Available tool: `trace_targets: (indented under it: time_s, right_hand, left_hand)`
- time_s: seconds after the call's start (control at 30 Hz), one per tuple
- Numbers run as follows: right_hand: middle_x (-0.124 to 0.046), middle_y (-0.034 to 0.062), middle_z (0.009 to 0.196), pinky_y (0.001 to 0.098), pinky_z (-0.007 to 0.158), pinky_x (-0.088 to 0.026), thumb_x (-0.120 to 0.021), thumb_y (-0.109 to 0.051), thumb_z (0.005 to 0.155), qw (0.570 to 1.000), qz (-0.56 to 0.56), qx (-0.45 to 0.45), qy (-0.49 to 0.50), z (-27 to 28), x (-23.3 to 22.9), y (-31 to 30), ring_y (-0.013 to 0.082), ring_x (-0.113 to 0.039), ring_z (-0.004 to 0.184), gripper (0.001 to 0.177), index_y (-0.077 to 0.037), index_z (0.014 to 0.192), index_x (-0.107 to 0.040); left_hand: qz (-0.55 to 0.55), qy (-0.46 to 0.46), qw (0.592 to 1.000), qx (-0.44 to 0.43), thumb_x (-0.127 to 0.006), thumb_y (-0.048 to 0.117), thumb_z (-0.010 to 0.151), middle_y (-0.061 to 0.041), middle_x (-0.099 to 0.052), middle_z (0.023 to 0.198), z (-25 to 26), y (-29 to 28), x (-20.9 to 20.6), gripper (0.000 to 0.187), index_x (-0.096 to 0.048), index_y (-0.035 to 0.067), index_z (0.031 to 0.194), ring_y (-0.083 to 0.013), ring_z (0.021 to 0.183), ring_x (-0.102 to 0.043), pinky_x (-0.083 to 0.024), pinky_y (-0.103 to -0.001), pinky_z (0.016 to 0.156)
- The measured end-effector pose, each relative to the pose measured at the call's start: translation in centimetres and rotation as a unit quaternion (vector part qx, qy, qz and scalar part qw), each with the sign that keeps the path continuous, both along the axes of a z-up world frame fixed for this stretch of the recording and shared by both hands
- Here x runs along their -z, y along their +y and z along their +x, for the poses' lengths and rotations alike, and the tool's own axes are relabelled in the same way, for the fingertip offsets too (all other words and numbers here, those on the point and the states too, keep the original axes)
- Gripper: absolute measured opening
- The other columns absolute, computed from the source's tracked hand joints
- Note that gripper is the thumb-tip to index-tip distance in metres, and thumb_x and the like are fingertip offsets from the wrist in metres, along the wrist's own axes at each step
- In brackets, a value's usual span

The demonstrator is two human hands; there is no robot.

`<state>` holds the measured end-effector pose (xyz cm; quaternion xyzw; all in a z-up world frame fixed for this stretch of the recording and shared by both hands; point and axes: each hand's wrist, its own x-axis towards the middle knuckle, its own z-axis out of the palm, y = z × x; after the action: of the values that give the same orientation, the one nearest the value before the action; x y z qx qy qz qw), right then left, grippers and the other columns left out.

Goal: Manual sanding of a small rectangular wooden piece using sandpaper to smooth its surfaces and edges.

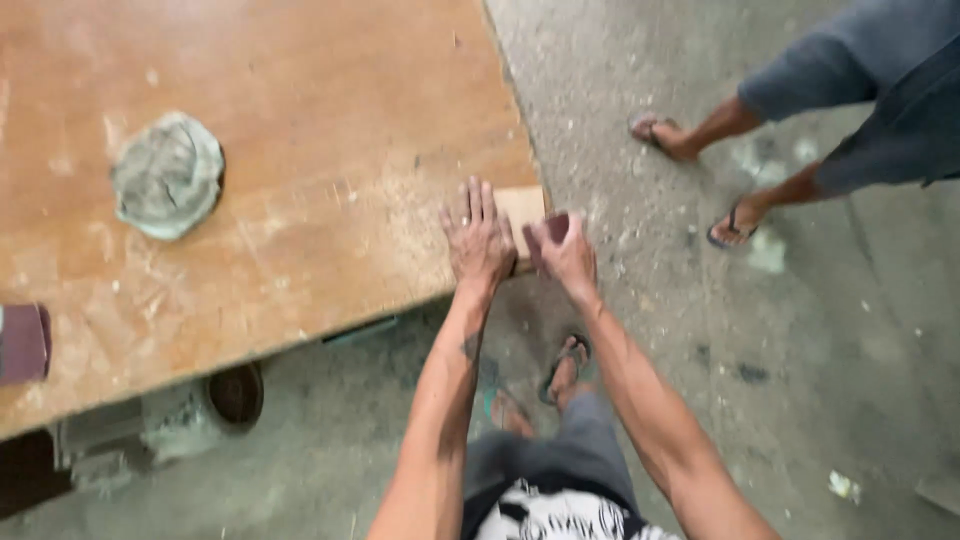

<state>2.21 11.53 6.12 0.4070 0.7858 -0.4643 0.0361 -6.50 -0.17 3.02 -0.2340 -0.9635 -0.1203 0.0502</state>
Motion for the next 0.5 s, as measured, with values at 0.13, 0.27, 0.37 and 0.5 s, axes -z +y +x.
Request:
trace_targets:
  time_s: [0.13,0.27,0.37,0.5]
  right_hand:
    - [-0.064,0.0235,0.13,0.0512,0.106,-0.047,-0.056,-0.072,0.088,0.999,-0.018,0.021,-0.041,0.8,2.7,0.7,0.0412,-0.061,0.125,0.075,-0.014,0.135,-0.05]
    - [-0.069,0.0218,0.122,0.0534,0.102,-0.049,-0.061,-0.066,0.088,0.998,0.007,0.069,-0.004,-4.1,2.8,2.5,0.0404,-0.065,0.12,0.066,-0.014,0.128,-0.056]
    - [-0.069,0.0267,0.118,0.0563,0.101,-0.05,-0.058,-0.065,0.089,0.996,0.015,0.089,0.022,-6.1,3.3,2.5,0.0439,-0.065,0.117,0.067,-0.008,0.125,-0.057]
    - [-0.07,0.0217,0.113,0.0516,0.079,-0.054,-0.046,-0.078,0.085,0.996,0.057,0.064,-0.002,-6.1,3.3,3.2,0.0435,-0.069,0.101,0.085,-0.01,0.136,-0.041]
  left_hand:
    - [-0.025,-0.066,0.997,0.024,-0.032,0.037,0.103,-0.011,-0.027,0.169,-0.1,0.5,-1.7,0.062,-0.035,0.011,0.16,-0.0285,0.157,-0.022,-0.011,-0.066,0.122]
    - [-0.048,-0.113,0.991,0.055,-0.027,0.037,0.104,-0.01,-0.018,0.171,-1.1,0.5,-2.8,0.064,-0.026,0.011,0.162,-0.0289,0.158,-0.015,-0.006,-0.067,0.121]
    - [-0.04,-0.112,0.991,0.059,-0.032,0.035,0.104,-0.01,-0.023,0.17,-0.8,-0.6,-0.8,0.062,-0.03,0.012,0.161,-0.0287,0.157,-0.019,-0.012,-0.065,0.121]
    - [-0.001,0.008,0.998,0.065,-0.03,0.036,0.097,-0.001,-0.019,0.17,-1.3,0.3,3.2,0.066,-0.025,0.014,0.159,-0.0227,0.158,-0.01,-0.004,-0.062,0.122]
